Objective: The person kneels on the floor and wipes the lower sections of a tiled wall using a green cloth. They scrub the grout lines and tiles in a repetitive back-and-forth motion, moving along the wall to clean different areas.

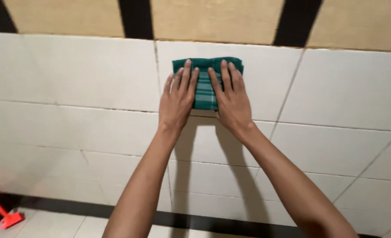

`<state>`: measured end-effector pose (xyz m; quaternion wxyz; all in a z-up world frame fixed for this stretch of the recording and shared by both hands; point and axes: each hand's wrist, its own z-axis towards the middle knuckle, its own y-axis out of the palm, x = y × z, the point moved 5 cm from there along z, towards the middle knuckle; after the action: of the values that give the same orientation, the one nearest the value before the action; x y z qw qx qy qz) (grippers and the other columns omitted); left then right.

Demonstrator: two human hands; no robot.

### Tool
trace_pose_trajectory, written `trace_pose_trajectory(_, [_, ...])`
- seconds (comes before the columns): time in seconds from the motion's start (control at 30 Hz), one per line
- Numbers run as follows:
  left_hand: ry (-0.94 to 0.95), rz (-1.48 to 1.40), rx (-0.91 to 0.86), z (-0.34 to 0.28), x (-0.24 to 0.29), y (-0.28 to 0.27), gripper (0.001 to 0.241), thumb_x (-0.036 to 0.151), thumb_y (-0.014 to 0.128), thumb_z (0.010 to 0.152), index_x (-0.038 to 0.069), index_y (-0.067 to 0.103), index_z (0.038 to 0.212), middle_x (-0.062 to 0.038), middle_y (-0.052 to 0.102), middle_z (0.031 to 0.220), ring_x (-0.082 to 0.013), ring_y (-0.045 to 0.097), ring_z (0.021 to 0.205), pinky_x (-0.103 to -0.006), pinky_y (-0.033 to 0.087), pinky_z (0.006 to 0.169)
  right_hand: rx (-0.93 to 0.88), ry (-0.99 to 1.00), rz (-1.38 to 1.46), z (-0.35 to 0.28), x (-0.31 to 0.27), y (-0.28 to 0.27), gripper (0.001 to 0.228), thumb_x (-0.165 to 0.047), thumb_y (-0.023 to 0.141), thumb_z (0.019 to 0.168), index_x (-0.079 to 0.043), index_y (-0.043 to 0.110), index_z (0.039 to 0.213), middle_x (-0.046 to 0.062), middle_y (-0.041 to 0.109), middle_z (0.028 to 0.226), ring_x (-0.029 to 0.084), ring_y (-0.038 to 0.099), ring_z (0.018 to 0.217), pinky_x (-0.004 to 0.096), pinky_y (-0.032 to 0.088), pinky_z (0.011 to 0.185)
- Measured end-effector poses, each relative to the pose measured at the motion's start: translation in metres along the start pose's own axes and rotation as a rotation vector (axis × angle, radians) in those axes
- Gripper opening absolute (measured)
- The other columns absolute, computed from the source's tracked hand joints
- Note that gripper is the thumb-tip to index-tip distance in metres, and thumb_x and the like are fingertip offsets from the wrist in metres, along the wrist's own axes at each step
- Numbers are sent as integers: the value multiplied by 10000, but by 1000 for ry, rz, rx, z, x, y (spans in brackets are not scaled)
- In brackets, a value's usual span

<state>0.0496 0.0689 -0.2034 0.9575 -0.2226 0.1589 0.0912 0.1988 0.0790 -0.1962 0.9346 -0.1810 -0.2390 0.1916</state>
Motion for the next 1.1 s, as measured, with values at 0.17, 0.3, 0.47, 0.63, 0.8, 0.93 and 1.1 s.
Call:
trace_pose_trajectory(0.17, [-105, -14, -52, -43, -46, 16, 765, 58, 621, 921, 96, 315, 1621, -119, 248, 1689, -261, 402, 1484, -390, 353, 1198, 44, -63, 98, 25, -53, 21, 898, 6, 666, 795, -71, 334, 1625, 231, 270, 1652, 417, 273, 1524, 517, 249, 1268])
trace_pose_trajectory(0.3, [-178, -73, -134, -70, -48, 35, 805, 16, 601, 898, 40, 262, 1628, -196, 235, 1688, -312, 351, 1510, -349, 337, 1219, 67, -125, 36, 25, -73, 33, 816, -8, 633, 873, -135, 349, 1628, 165, 283, 1667, 342, 285, 1539, 470, 254, 1284])
trace_pose_trajectory(0.47, [-221, -14, -166, -82, -20, 28, 822, 106, 639, 912, -23, 229, 1613, -259, 223, 1665, -337, 280, 1532, -362, 281, 1253, 0, -184, -47, 11, -69, 33, 790, -62, 625, 902, -160, 337, 1631, 133, 277, 1679, 288, 273, 1549, 434, 251, 1273])
trace_pose_trajectory(0.63, [-238, -128, -287, -86, 14, 21, 984, 300, 721, 834, -70, 198, 1581, -316, 209, 1637, -379, 212, 1547, -427, 213, 1270, -45, -200, -131, -16, -52, 38, 793, -114, 630, 909, -204, 328, 1636, 88, 264, 1691, 238, 254, 1560, 416, 249, 1264])
trace_pose_trajectory(0.8, [-145, -39, -223, -76, 64, 24, 887, 279, 693, 884, -86, 285, 1581, -326, 283, 1620, -428, 224, 1533, -450, 209, 1263, -41, -189, -65, -48, -7, 31, 759, -124, 627, 962, -222, 323, 1651, 90, 255, 1713, 238, 252, 1577, 469, 237, 1269])
trace_pose_trajectory(0.93, [-88, -10, -151, -53, 103, 14, 798, 200, 666, 898, -74, 333, 1569, -329, 297, 1609, -447, 233, 1528, -474, 215, 1255, -114, -105, -186, -68, 34, 14, 788, -115, 616, 933, -294, 320, 1641, 43, 254, 1708, 202, 246, 1571, 471, 218, 1271])
trace_pose_trajectory(1.1, [9, -59, -110, -23, 158, 5, 737, 123, 598, 912, -54, 335, 1578, -304, 269, 1633, -448, 222, 1529, -479, 210, 1269, -149, 24, -204, -104, 92, 8, 837, -14, 584, 928, -286, 292, 1664, 92, 234, 1717, 239, 229, 1581, 491, 189, 1277])
